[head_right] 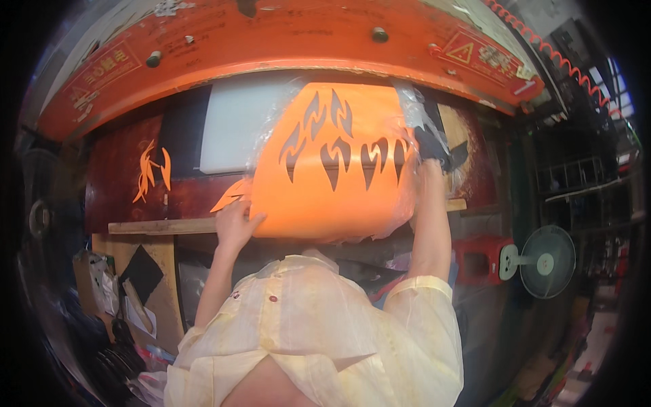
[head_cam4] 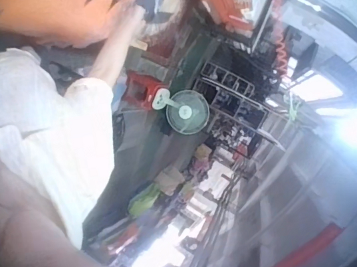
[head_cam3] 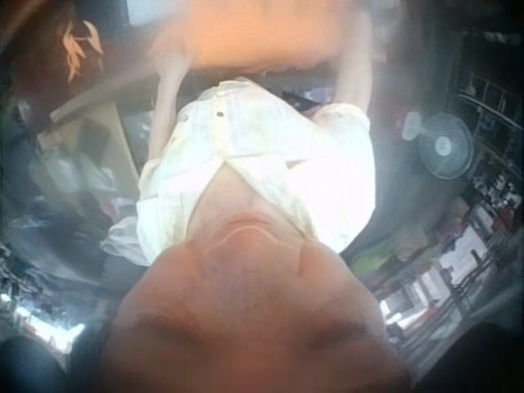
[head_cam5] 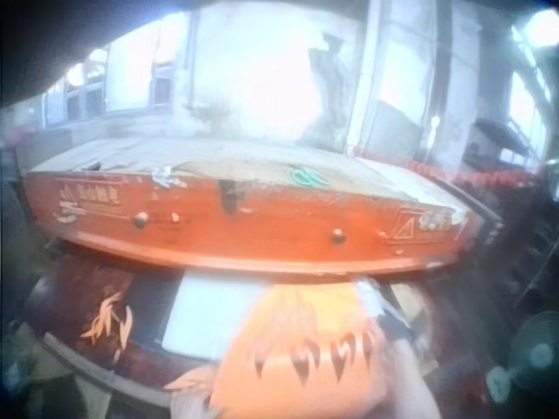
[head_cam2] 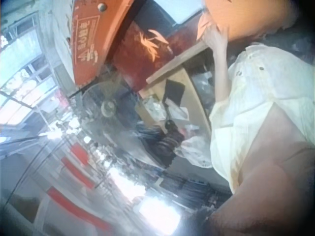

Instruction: The person uses a cutting tool to cut flame-shaped designs from an orange vinyl sheet on a workbench. They then use scissors to trim the cutouts and peel away the backing film. The finished pieces are gathered and placed into a plastic bag.

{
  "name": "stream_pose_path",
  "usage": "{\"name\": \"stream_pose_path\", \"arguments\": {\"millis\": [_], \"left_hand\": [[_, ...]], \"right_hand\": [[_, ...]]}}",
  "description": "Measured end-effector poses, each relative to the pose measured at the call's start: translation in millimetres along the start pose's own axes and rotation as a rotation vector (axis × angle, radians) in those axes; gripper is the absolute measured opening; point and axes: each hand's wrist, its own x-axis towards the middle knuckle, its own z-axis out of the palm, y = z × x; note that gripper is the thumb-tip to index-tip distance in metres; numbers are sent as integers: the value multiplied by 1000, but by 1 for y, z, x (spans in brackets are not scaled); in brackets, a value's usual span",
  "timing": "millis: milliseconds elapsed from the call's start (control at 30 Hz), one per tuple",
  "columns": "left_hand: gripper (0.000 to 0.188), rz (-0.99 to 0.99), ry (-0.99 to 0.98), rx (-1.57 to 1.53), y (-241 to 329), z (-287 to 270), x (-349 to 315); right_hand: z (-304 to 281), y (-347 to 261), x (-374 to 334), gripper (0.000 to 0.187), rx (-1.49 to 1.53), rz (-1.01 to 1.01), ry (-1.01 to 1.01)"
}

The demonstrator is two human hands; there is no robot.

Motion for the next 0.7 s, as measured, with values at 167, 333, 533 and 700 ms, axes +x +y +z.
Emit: {"name": "stream_pose_path", "arguments": {"millis": [167, 333, 533, 700], "left_hand": [[41, -136, -265, -143, -5, -1, 18], [42, -36, -12, -108, 1, 18, 20], [39, -307, -88, -268, -11, 29, 21], [30, -431, 31, -616, -25, 35, 26]], "right_hand": [[-13, -1, 6, 29, -124, -42, 63], [-32, 20, 14, 27, -117, -128, 72], [-61, 29, -8, 20, -606, -294, -174], [-22, 29, 1, 22, -873, -560, -298]]}}
